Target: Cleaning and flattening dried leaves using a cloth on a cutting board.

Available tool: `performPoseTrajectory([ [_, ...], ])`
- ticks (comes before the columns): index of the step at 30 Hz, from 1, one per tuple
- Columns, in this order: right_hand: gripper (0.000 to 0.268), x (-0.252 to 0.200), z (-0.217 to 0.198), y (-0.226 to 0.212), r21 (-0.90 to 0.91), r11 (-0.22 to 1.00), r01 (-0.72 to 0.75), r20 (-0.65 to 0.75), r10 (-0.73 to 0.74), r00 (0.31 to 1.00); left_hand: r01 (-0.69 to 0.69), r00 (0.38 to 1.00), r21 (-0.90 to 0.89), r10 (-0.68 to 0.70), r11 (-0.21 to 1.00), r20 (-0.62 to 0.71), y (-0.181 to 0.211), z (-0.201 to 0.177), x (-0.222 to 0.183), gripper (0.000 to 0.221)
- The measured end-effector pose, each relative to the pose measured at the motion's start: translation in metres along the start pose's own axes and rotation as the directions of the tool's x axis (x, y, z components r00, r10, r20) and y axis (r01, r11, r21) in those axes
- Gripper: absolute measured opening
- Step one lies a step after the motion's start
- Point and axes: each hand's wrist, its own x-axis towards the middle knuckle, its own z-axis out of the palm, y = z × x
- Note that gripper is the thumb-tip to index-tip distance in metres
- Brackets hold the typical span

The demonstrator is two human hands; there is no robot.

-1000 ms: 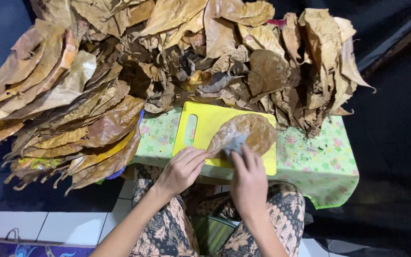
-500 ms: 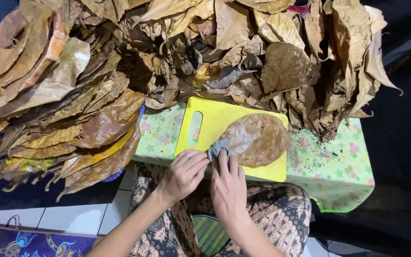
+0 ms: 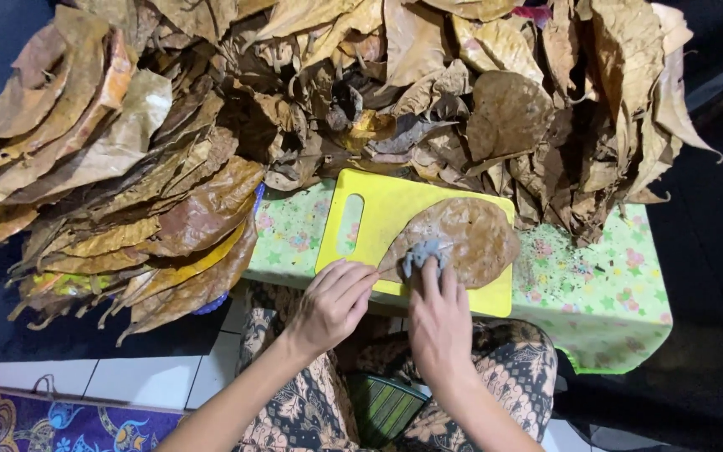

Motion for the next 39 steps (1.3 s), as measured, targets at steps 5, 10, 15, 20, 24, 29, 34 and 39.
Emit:
performPoseTrajectory([
  [5, 0.039, 0.007, 0.007, 0.028, -0.111, 0.987, -0.115, -0.155, 0.097, 0.983, 0.014, 1.000, 0.063, -0.013, 0.998, -0.022, -0.007, 0.019, -0.013, 0.021],
  [10, 0.037, 0.004, -0.001, 0.026, 0.085, 0.992, -0.098, -0.244, 0.116, 0.963, 0.011, 0.999, 0.106, -0.007, 0.994, -0.042, -0.003, 0.024, -0.014, 0.018],
  [15, 0.040, -0.005, -0.005, -0.015, 0.150, 0.988, 0.044, -0.267, -0.002, 0.964, 0.004, 0.999, 0.135, 0.003, 0.991, -0.052, 0.002, 0.012, -0.006, 0.019],
  [20, 0.039, -0.009, -0.005, 0.003, 0.135, 0.991, 0.000, -0.222, 0.030, 0.975, 0.017, 0.998, 0.138, -0.008, 0.990, -0.064, -0.004, 0.020, -0.014, 0.018],
  [24, 0.039, 0.000, 0.027, 0.039, 0.183, 0.978, -0.102, -0.229, 0.143, 0.963, 0.016, 0.996, 0.143, -0.003, 0.990, -0.093, -0.006, 0.023, -0.013, 0.017],
  [29, 0.036, 0.017, 0.046, 0.067, 0.074, 0.981, -0.178, -0.253, 0.191, 0.948, -0.007, 0.996, 0.151, 0.021, 0.989, -0.091, -0.006, 0.021, -0.013, 0.018],
  [34, 0.035, 0.012, 0.030, 0.056, 0.111, 0.975, -0.190, -0.284, 0.215, 0.935, -0.022, 0.996, 0.172, 0.036, 0.985, -0.082, 0.000, 0.020, -0.016, 0.019],
  [39, 0.057, -0.007, -0.022, 0.005, 0.221, 0.974, 0.039, -0.416, 0.058, 0.907, 0.034, 0.999, 0.079, -0.035, 0.996, 0.020, 0.016, 0.000, 0.001, 0.028],
])
